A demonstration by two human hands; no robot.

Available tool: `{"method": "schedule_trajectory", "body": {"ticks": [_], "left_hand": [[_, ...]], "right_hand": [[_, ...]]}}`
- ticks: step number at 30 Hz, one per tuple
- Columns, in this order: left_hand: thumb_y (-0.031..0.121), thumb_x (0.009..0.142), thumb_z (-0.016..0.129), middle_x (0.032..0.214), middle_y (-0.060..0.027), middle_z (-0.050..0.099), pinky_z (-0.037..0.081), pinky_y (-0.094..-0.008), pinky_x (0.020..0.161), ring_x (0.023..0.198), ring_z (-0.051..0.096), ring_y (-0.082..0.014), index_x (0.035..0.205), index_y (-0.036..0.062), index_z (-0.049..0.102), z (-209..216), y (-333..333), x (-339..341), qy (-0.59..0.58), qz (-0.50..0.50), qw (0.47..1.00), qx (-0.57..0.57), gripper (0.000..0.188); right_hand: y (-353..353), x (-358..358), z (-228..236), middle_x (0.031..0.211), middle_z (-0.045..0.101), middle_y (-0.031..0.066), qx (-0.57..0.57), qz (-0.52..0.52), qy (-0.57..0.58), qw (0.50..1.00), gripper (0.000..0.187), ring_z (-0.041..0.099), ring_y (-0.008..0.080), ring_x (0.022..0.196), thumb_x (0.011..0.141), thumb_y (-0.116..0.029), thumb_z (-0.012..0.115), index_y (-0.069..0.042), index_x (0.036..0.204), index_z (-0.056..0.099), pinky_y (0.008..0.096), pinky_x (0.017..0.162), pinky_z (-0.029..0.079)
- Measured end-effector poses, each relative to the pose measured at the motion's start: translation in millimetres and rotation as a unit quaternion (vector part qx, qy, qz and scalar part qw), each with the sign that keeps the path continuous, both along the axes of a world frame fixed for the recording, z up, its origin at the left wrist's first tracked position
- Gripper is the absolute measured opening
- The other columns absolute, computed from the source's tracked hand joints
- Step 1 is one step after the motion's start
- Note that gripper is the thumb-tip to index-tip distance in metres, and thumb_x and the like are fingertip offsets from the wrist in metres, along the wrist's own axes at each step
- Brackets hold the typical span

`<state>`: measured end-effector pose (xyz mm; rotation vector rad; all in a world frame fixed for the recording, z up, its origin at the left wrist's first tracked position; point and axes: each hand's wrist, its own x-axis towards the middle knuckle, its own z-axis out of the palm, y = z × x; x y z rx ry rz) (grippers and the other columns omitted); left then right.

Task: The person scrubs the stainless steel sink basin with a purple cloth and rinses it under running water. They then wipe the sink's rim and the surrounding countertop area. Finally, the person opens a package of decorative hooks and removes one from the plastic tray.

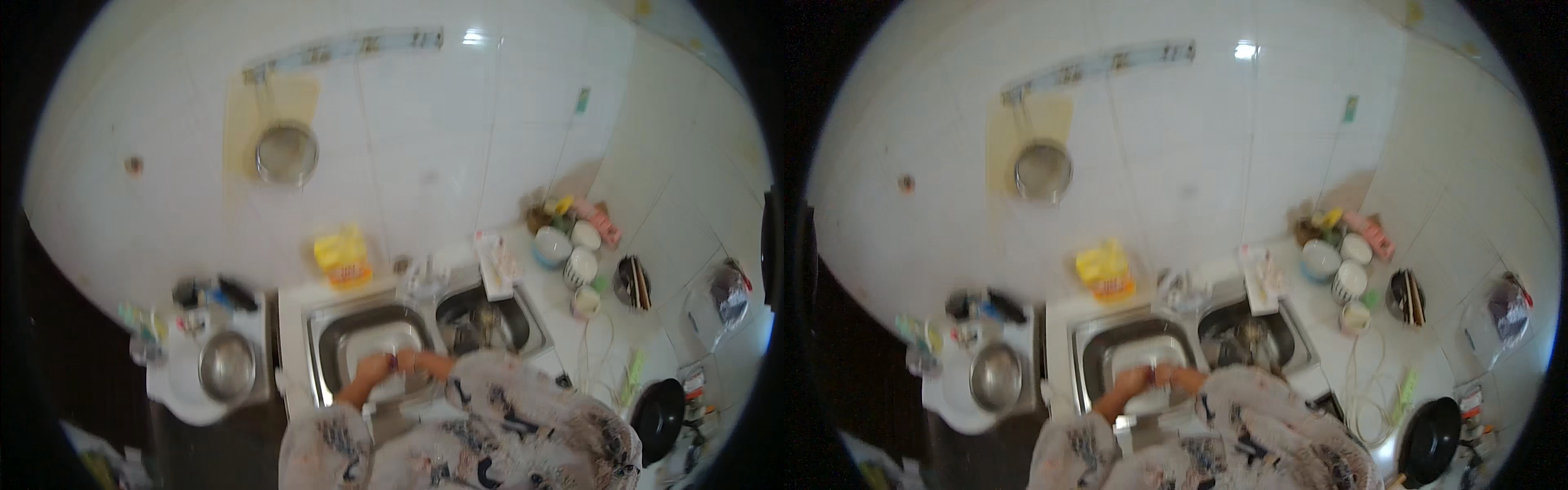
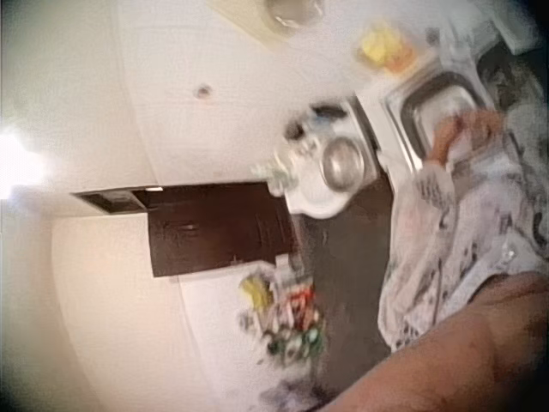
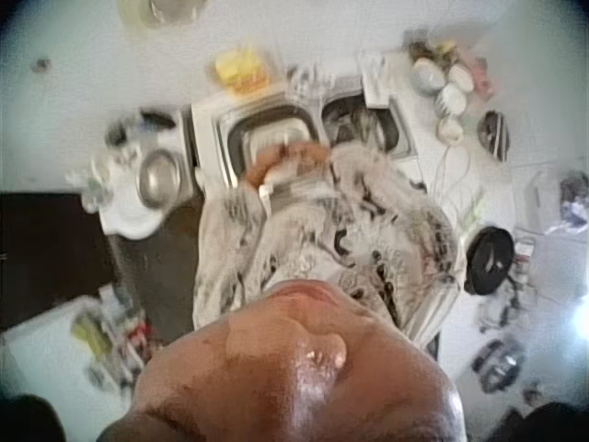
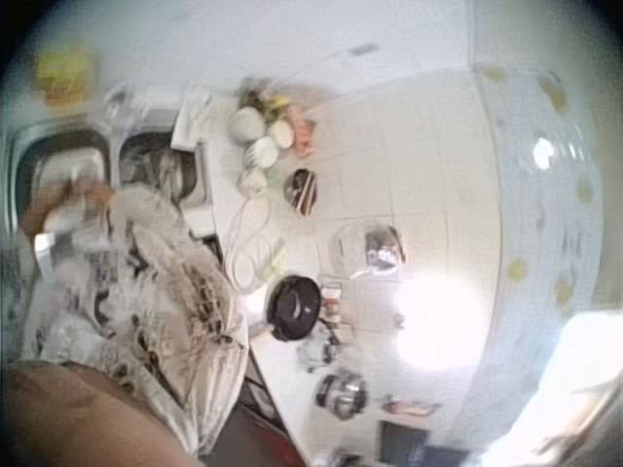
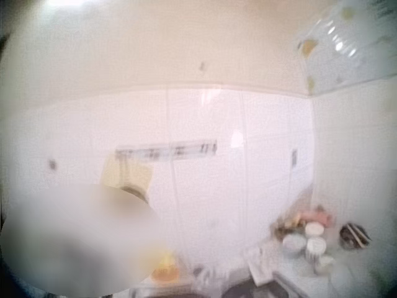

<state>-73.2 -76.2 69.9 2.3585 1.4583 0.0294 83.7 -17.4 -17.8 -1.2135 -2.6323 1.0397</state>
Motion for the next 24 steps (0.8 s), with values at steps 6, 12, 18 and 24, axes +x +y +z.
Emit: {"method": "schedule_trajectory", "body": {"ticks": [6,12,18,24], "left_hand": [[0.022,0.074,0.062,0.095,-0.0155,0.062,0.047,-0.0422,0.073,0.088,0.060,-0.0339,0.099,0.0100,0.053,94.7,7.1,-8.9,-0.153,0.102,0.983,0.001,0.029],[0.024,0.078,0.058,0.096,-0.0182,0.063,0.048,-0.0422,0.077,0.092,0.061,-0.0332,0.099,0.0088,0.057,15.5,11.2,-60.0,-0.078,0.219,0.968,-0.096,0.026],[0.028,0.075,0.061,0.097,-0.0198,0.062,0.048,-0.0436,0.077,0.089,0.061,-0.0375,0.104,0.0098,0.056,-3.7,-30.5,-45.3,-0.090,0.335,0.935,-0.070,0.035],[0.013,0.076,0.060,0.108,-0.0123,0.055,0.048,-0.0348,0.073,0.085,0.058,-0.0205,0.127,0.0025,0.041,19.8,-1.6,-29.5,-0.447,0.240,0.854,-0.117,0.056]], "right_hand": [[9.6,5.8,114.5,0.087,0.063,0.0108,-0.056,0.002,0.163,0.985,0.046,0.059,0.0193,0.078,0.060,-0.022,0.078,-0.005,0.098,0.058,0.0321,0.072,0.048],[3.7,17.1,84.7,0.127,0.048,0.0135,-0.192,-0.129,0.063,0.971,0.048,0.044,0.0283,0.117,0.079,-0.018,0.062,-0.009,0.124,0.048,0.0366,0.098,0.036],[-47.2,8.0,23.9,0.087,0.066,0.0134,-0.039,-0.265,0.155,0.951,0.029,0.062,0.0243,0.082,0.083,-0.031,0.057,-0.008,0.098,0.065,0.0370,0.074,0.048],[-19.4,-19.6,73.1,0.082,0.064,0.0045,-0.290,-0.409,0.334,0.798,0.022,0.061,0.0140,0.070,0.085,-0.023,0.057,-0.004,0.096,0.062,0.0273,0.059,0.051]]}}
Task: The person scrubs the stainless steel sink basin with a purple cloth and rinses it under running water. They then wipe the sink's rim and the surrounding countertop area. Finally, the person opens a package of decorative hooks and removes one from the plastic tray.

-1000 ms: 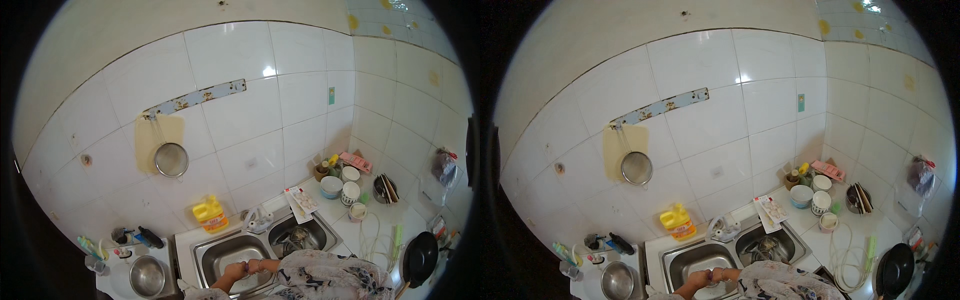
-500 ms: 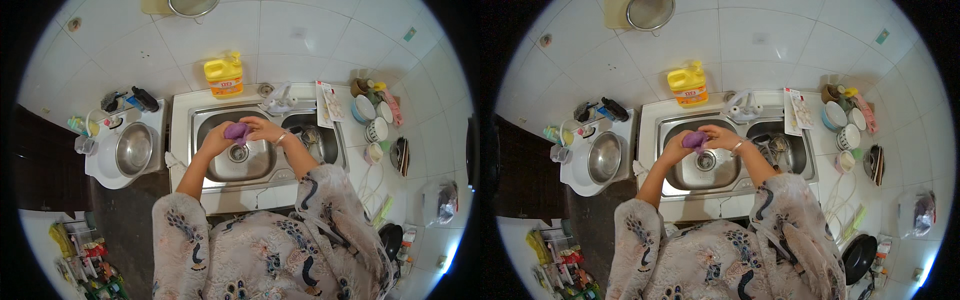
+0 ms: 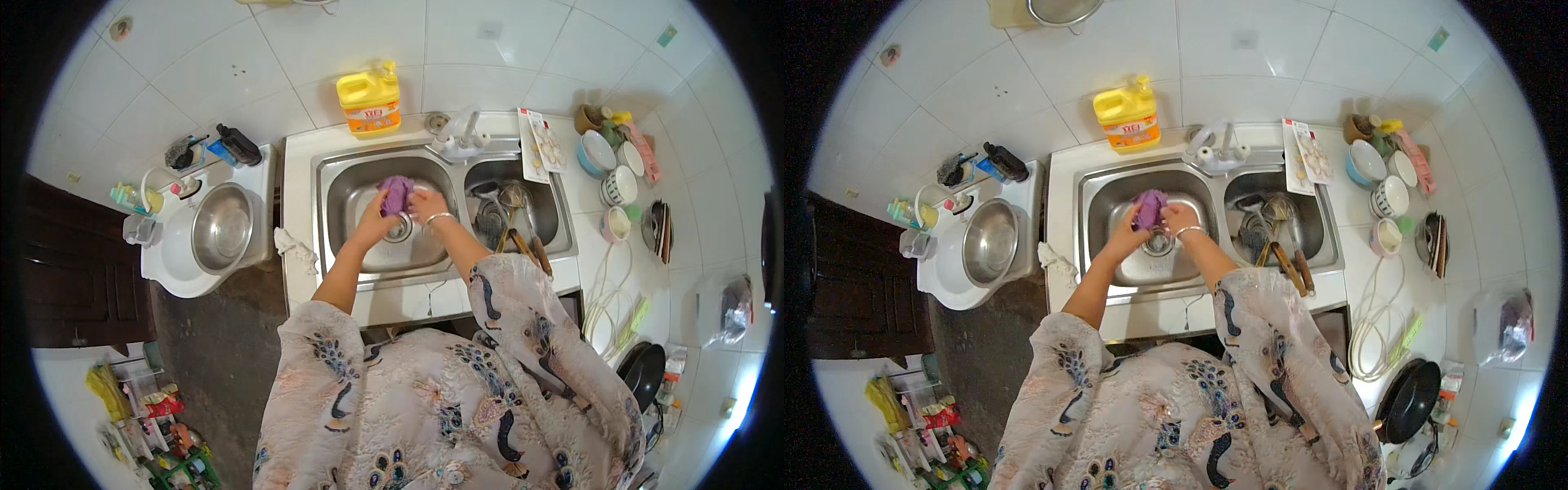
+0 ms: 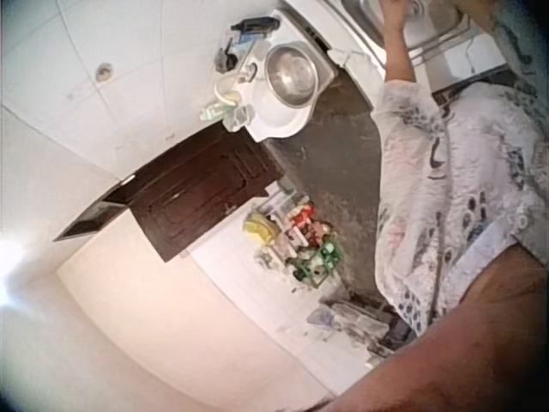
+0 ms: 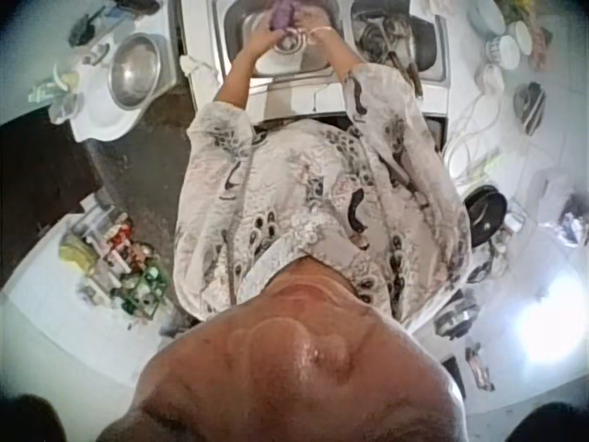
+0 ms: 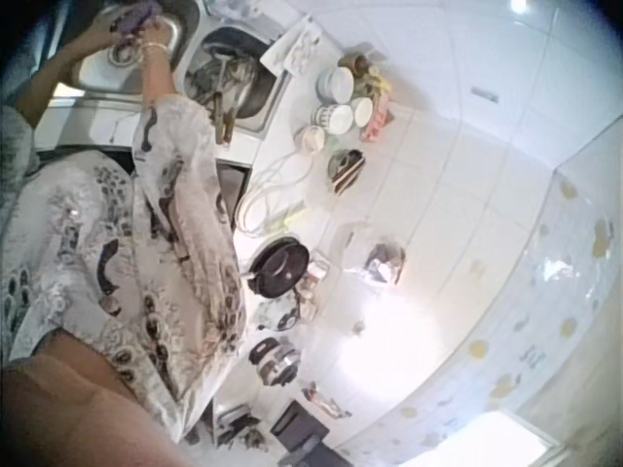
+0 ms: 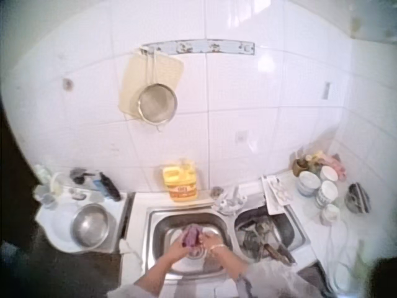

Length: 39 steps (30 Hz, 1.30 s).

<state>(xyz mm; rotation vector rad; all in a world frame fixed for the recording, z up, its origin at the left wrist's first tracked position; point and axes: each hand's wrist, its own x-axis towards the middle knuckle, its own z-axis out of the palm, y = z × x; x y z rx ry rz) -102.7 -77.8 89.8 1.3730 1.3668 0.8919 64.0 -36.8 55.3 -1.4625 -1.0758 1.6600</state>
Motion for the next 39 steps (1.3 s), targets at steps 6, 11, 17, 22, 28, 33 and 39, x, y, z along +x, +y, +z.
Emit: {"method": "schedule_trajectory", "body": {"ticks": [6,11,17,22,28,33,39], "left_hand": [[0.016,0.086,0.051,0.104,-0.0085,0.059,0.046,-0.0340,0.078,0.083,0.058,-0.0200,0.121,0.0013,0.049,-5.8,-12.3,-15.4,-0.089,0.002,0.995,0.053,0.039],[0.020,0.082,0.048,0.084,-0.0073,0.063,0.044,-0.0319,0.068,0.078,0.057,-0.0167,0.106,0.0009,0.059,-24.5,-4.1,-100.4,0.116,0.200,0.973,0.016,0.033],[0.015,0.084,0.043,0.086,-0.0069,0.062,0.045,-0.0295,0.057,0.065,0.058,-0.0150,0.101,0.0062,0.059,-22.5,-1.8,-103.3,0.178,0.048,0.978,0.100,0.025],[0.017,0.088,0.040,0.090,-0.0074,0.061,0.050,-0.0309,0.054,0.068,0.062,-0.0205,0.112,0.0091,0.050,47.3,-4.4,-83.8,-0.161,0.181,0.961,-0.136,0.027],[0.035,0.093,0.036,0.109,-0.0127,0.054,0.052,-0.0333,0.069,0.084,0.062,-0.0256,0.118,0.0076,0.042,40.6,-3.0,-83.3,-0.433,0.329,0.837,0.069,0.037],[0.061,0.086,0.022,0.128,-0.0188,0.043,0.032,-0.0519,0.100,0.120,0.040,-0.0362,0.129,0.0073,0.036,4.4,2.5,-37.1,-0.675,0.274,0.677,-0.106,0.070],[0.071,0.081,0.024,0.132,-0.0185,0.040,0.022,-0.0544,0.105,0.126,0.032,-0.0390,0.128,0.0065,0.039,78.1,-27.5,13.2,-0.747,0.021,0.654,-0.121,0.081]], "right_hand": [[-12.6,7.9,36.7,0.079,0.063,0.0094,0.176,-0.015,-0.049,0.983,0.019,0.061,0.0176,0.068,0.083,-0.015,0.058,0.001,0.091,0.061,0.0292,0.058,0.049],[3.7,60.5,67.5,0.078,0.060,0.0124,0.267,-0.330,0.115,0.898,0.018,0.059,0.0145,0.076,0.085,-0.012,0.052,0.004,0.092,0.057,0.0275,0.072,0.046],[4.0,77.4,63.0,0.076,0.058,0.0056,0.290,-0.222,-0.038,0.930,0.016,0.060,0.0138,0.067,0.088,-0.012,0.049,0.001,0.086,0.057,0.0254,0.057,0.050],[-6.9,87.0,82.3,0.074,0.058,0.0069,0.168,-0.290,0.120,0.934,0.012,0.062,0.0164,0.065,0.087,-0.013,0.050,-0.001,0.089,0.055,0.0270,0.052,0.052],[-74.2,73.5,111.6,0.084,0.062,0.0103,0.098,-0.101,0.405,0.904,0.015,0.062,0.0234,0.075,0.083,-0.015,0.049,-0.002,0.088,0.055,0.0371,0.071,0.052],[-115.5,54.2,42.3,0.090,0.062,0.0093,-0.065,0.157,0.101,0.980,0.031,0.063,0.0218,0.076,0.082,-0.019,0.055,0.000,0.106,0.054,0.0331,0.072,0.052],[-115.2,45.1,38.8,0.121,0.052,0.0113,-0.067,-0.011,0.082,0.994,0.061,0.049,0.0240,0.110,0.087,-0.053,0.043,-0.008,0.128,0.044,0.0394,0.094,0.036]]}}
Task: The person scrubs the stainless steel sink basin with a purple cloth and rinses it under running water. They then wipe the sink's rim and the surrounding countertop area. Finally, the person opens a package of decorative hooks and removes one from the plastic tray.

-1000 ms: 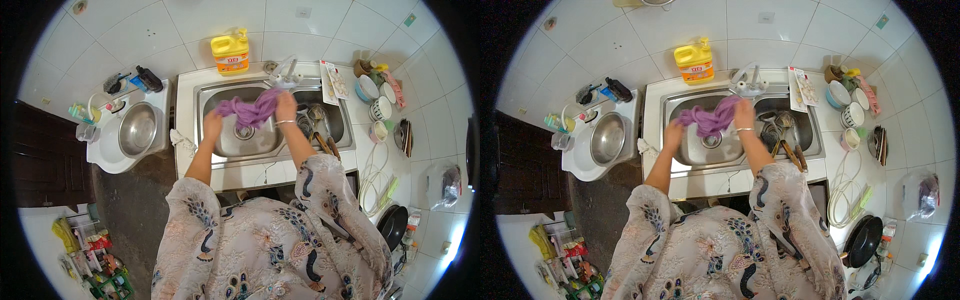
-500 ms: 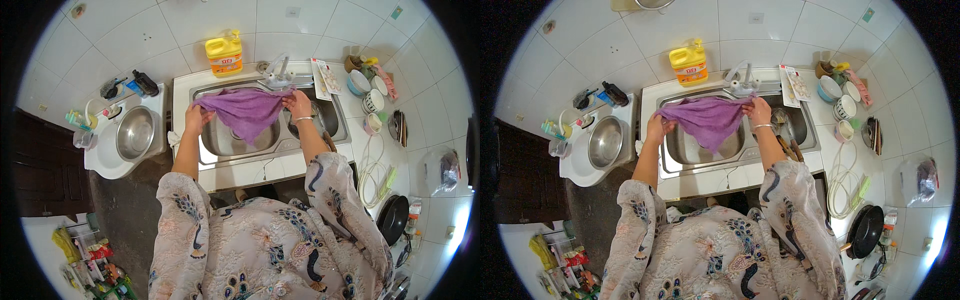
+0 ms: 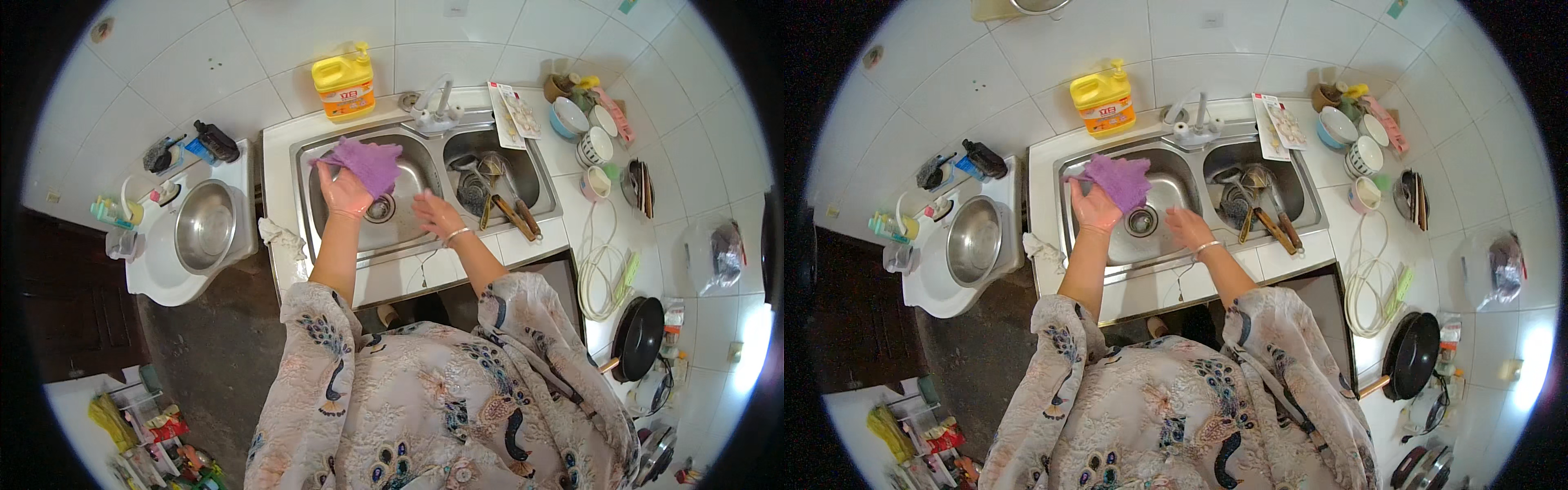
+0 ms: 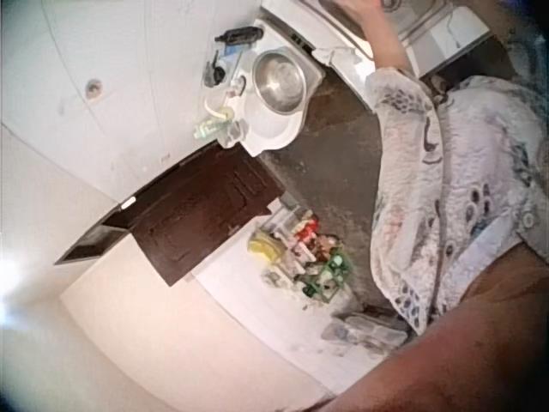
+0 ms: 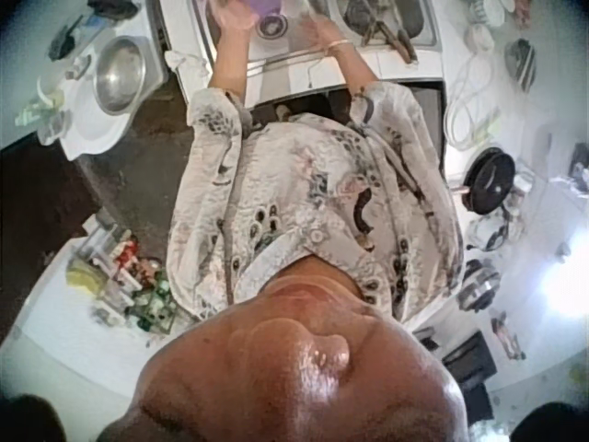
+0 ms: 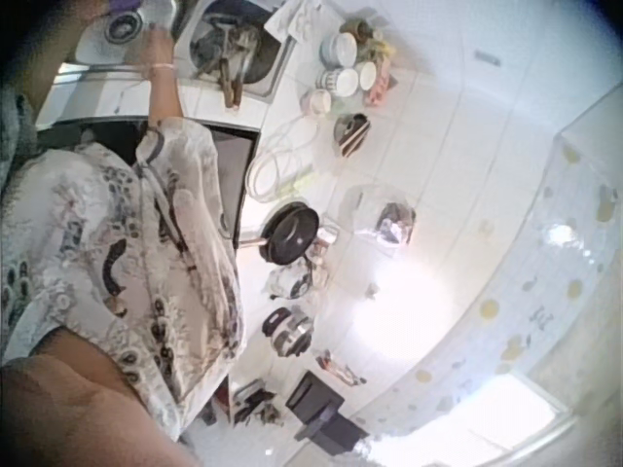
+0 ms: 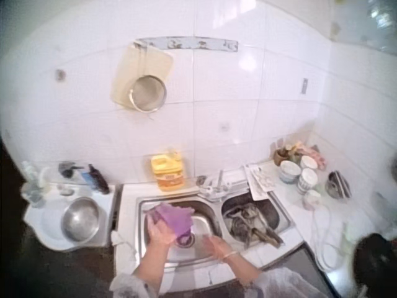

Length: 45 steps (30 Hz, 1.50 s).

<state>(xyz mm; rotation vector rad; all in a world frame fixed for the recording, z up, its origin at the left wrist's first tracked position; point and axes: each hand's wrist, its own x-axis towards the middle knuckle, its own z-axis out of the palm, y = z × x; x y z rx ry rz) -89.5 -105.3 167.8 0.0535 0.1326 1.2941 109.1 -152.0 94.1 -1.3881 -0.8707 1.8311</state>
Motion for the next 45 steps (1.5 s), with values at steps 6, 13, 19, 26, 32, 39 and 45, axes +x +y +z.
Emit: {"method": "schedule_trajectory", "body": {"ticks": [6,13,19,26,32,39,45], "left_hand": [[0.064,0.084,0.033,0.129,-0.0160,0.045,0.028,-0.0446,0.105,0.121,0.041,-0.0316,0.128,0.0073,0.042,-40.9,-15.0,44.1,-0.233,-0.145,0.961,0.029,0.072],[0.063,0.086,0.037,0.102,-0.0149,0.057,0.041,-0.0388,0.089,0.096,0.054,-0.0251,0.106,0.0012,0.055,-17.7,23.3,35.8,0.547,0.113,0.827,0.066,0.067],[0.056,0.090,0.033,0.090,-0.0104,0.061,0.045,-0.0322,0.057,0.071,0.056,-0.0185,0.088,0.0054,0.058,-93.8,42.7,21.0,0.116,0.101,0.988,-0.022,0.056],[0.023,0.091,0.041,0.105,-0.0108,0.059,0.050,-0.0385,0.079,0.091,0.059,-0.0233,0.112,0.0057,0.052,-77.3,-2.5,55.1,0.371,0.000,0.928,-0.041,0.029],[0.009,0.088,0.042,0.109,-0.0081,0.058,0.050,-0.0385,0.082,0.096,0.059,-0.0211,0.116,0.0085,0.052,-60.0,-32.9,31.7,0.422,-0.113,0.896,-0.082,0.029],[-0.001,0.076,0.048,0.125,-0.0161,0.049,0.040,-0.0356,0.094,0.112,0.049,-0.0301,0.124,-0.0001,0.045,-150.3,-61.5,67.6,0.702,-0.158,0.655,0.231,0.048],[-0.002,0.068,0.055,0.112,-0.0187,0.054,0.040,-0.0417,0.090,0.106,0.049,-0.0359,0.116,-0.0003,0.050,-130.6,-103.2,72.4,0.834,-0.060,0.360,0.414,0.048]], "right_hand": [[28.8,-56.0,38.9,0.132,0.044,0.0092,0.037,-0.087,0.534,0.840,0.058,0.041,0.0263,0.121,0.091,-0.051,0.032,-0.011,0.132,0.040,0.0438,0.105,0.025],[4.6,-45.8,32.1,0.132,0.044,0.0096,-0.119,0.054,0.503,0.855,0.051,0.045,0.0305,0.119,0.091,-0.041,0.031,-0.011,0.131,0.040,0.0528,0.098,0.035],[-23.2,-87.5,23.8,0.132,0.045,0.0083,-0.131,0.059,0.468,0.872,0.054,0.044,0.0255,0.119,0.090,-0.044,0.041,-0.010,0.132,0.037,0.0434,0.101,0.033],[15.7,-67.6,-6.2,0.109,0.059,0.0102,-0.125,-0.177,0.305,0.927,0.053,0.059,0.0228,0.090,0.086,-0.046,0.052,-0.006,0.121,0.050,0.0344,0.081,0.046],[33.0,36.2,-20.9,0.109,0.057,0.0183,0.243,-0.012,-0.316,0.917,0.062,0.058,0.0263,0.089,0.078,-0.040,0.064,0.000,0.122,0.047,0.0340,0.076,0.046],[12.5,66.2,-77.1,0.133,0.039,0.0190,0.294,0.177,-0.607,0.717,0.064,0.035,0.0339,0.124,0.080,-0.032,0.060,-0.006,0.134,0.034,0.0366,0.102,0.030],[-40.3,48.7,-77.6,0.118,0.053,0.0169,0.433,0.211,-0.554,0.679,0.033,0.045,0.0349,0.112,0.076,-0.012,0.058,-0.001,0.106,0.059,0.0422,0.099,0.033]]}}
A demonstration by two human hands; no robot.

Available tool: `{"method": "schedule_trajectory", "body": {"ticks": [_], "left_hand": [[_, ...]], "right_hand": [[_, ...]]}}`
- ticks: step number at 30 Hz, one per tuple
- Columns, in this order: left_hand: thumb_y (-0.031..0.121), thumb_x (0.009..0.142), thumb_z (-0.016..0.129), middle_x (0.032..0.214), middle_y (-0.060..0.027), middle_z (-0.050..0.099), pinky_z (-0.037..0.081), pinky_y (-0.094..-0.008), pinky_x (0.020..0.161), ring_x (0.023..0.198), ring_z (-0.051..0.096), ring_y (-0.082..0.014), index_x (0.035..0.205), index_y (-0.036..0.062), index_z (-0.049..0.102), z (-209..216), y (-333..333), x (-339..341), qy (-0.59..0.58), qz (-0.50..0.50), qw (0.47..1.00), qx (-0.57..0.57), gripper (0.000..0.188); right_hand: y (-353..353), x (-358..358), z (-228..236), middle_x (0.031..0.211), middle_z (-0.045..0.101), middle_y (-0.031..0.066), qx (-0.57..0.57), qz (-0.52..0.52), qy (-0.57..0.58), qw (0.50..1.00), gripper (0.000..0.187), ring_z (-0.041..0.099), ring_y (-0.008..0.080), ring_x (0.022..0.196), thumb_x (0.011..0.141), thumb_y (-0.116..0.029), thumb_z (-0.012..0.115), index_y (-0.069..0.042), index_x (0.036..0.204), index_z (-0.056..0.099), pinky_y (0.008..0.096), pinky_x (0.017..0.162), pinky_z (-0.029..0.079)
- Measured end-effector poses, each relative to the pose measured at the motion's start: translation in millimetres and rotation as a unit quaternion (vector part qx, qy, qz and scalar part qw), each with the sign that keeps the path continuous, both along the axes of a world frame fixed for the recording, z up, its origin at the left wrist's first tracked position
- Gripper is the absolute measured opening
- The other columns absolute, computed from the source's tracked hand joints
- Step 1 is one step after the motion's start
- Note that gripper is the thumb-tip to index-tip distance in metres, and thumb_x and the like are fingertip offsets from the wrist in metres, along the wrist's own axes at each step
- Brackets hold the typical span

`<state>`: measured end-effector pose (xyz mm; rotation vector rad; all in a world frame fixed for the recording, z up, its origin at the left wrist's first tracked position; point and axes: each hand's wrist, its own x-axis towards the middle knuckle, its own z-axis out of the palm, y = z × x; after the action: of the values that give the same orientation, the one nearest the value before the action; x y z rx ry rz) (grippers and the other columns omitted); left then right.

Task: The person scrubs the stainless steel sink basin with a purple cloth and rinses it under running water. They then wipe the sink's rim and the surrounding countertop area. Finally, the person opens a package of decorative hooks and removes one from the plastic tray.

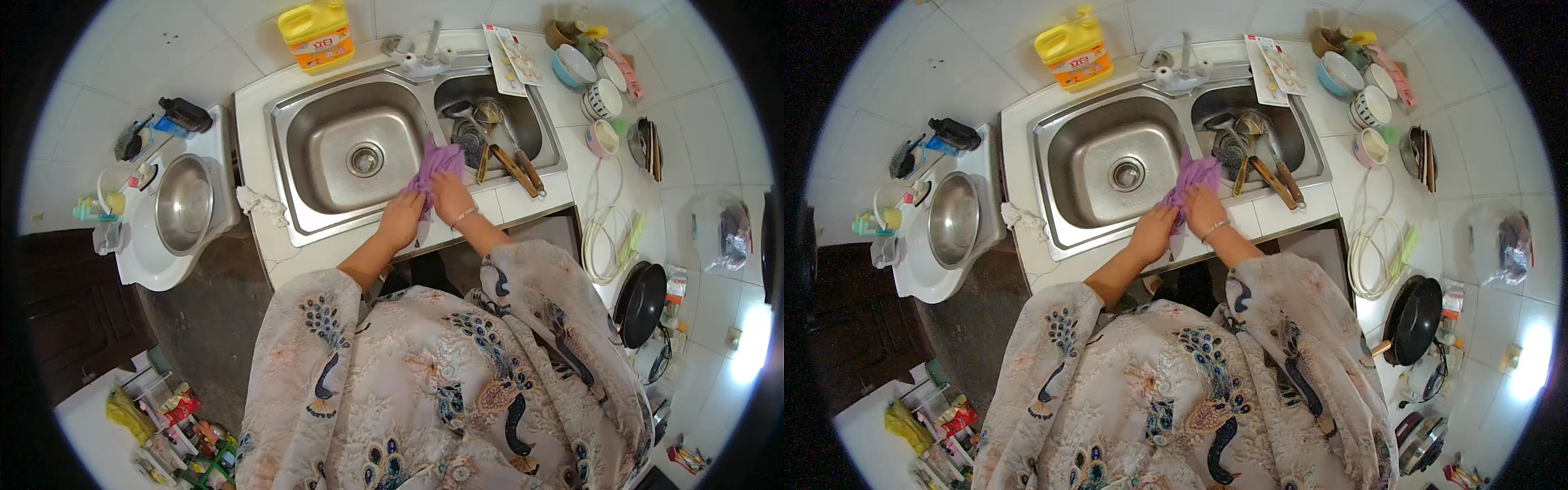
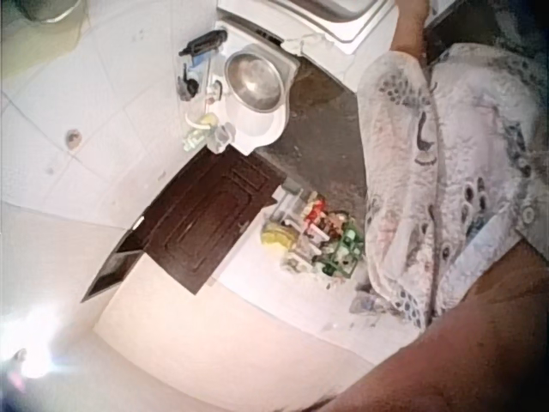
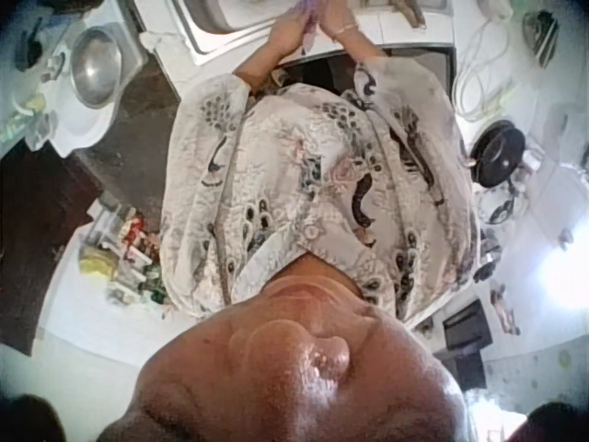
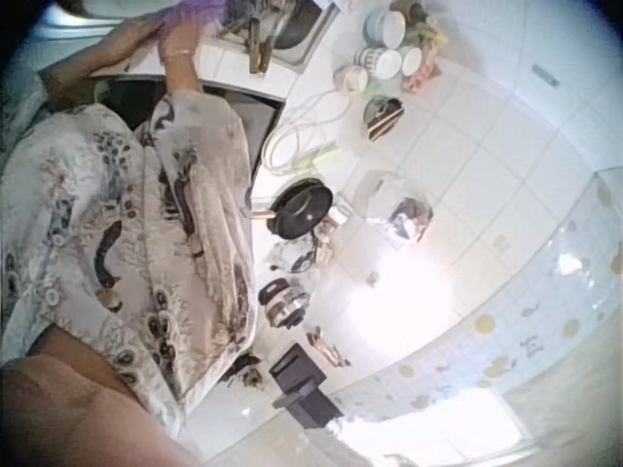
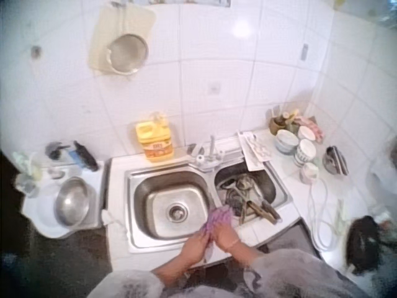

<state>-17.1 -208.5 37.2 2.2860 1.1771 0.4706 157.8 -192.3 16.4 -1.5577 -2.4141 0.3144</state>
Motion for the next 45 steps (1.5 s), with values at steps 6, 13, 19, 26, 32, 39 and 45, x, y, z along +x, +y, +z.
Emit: {"method": "schedule_trajectory", "body": {"ticks": [6,13,19,26,32,39,45], "left_hand": [[0.004,0.065,0.062,0.111,-0.0127,0.054,0.041,-0.0400,0.083,0.101,0.051,-0.0303,0.112,0.0046,0.054,13.7,-27.0,-76.4,0.040,0.039,0.998,0.042,0.047],[0.010,0.068,0.061,0.109,-0.0122,0.053,0.038,-0.0414,0.085,0.100,0.052,-0.0281,0.106,0.0033,0.054,0.2,-37.1,-142.3,0.127,0.127,0.982,0.065,0.040],[0.016,0.078,0.050,0.106,-0.0130,0.055,0.035,-0.0455,0.088,0.102,0.051,-0.0279,0.101,0.0041,0.054,13.4,-45.0,-195.4,0.271,0.176,0.942,0.090,0.027],[0.014,0.071,0.057,0.106,-0.0093,0.058,0.042,-0.0381,0.076,0.100,0.052,-0.0261,0.112,0.0007,0.053,15.6,-38.1,-183.7,0.294,0.225,0.928,-0.027,0.043],[0.015,0.075,0.053,0.122,-0.0220,0.048,0.043,-0.0399,0.079,0.106,0.048,-0.0305,0.123,-0.0090,0.041,-0.5,-8.7,-174.3,0.290,0.280,0.915,-0.003,0.054],[0.012,0.077,0.055,0.134,-0.0232,0.035,0.048,-0.0393,0.085,0.112,0.045,-0.0348,0.125,-0.0096,0.036,-24.8,85.7,-176.3,0.272,0.358,0.892,-0.048,0.056],[0.014,0.078,0.054,0.130,-0.0196,0.040,0.046,-0.0371,0.085,0.108,0.046,-0.0329,0.125,-0.0088,0.038,-15.9,181.4,-183.8,0.252,0.378,0.891,0.009,0.055]], "right_hand": [[-40.4,-50.2,29.7,0.109,0.057,0.0129,-0.024,-0.016,0.060,0.998,0.034,0.049,0.0307,0.106,0.073,-0.019,0.063,-0.004,0.104,0.061,0.0409,0.093,0.037],[-20.3,-134.4,21.1,0.102,0.055,0.0133,-0.102,0.081,0.019,0.991,0.032,0.048,0.0310,0.103,0.073,-0.026,0.065,-0.010,0.100,0.063,0.0407,0.089,0.038],[-12.2,-191.0,31.9,0.104,0.057,0.0129,-0.137,0.099,0.068,0.983,0.029,0.049,0.0318,0.103,0.079,-0.024,0.059,-0.010,0.104,0.061,0.0447,0.088,0.038],[-19.8,-191.2,20.5,0.107,0.060,0.0107,-0.135,0.122,0.077,0.980,0.033,0.052,0.0301,0.102,0.080,-0.014,0.052,-0.013,0.112,0.058,0.0445,0.089,0.039],[9.8,-215.2,-8.3,0.099,0.062,0.0162,-0.165,0.100,0.175,0.965,0.028,0.056,0.0347,0.093,0.078,-0.011,0.051,-0.007,0.104,0.060,0.0428,0.084,0.044],[79.7,-220.6,-33.5,0.086,0.061,0.0213,-0.234,-0.036,0.259,0.937,0.017,0.057,0.0386,0.084,0.078,-0.014,0.052,-0.005,0.089,0.062,0.0446,0.077,0.045],[168.6,-246.0,-36.2,0.086,0.060,0.0209,-0.201,-0.084,0.317,0.923,0.014,0.057,0.0397,0.081,0.078,-0.015,0.053,-0.006,0.086,0.060,0.0465,0.073,0.045]]}}
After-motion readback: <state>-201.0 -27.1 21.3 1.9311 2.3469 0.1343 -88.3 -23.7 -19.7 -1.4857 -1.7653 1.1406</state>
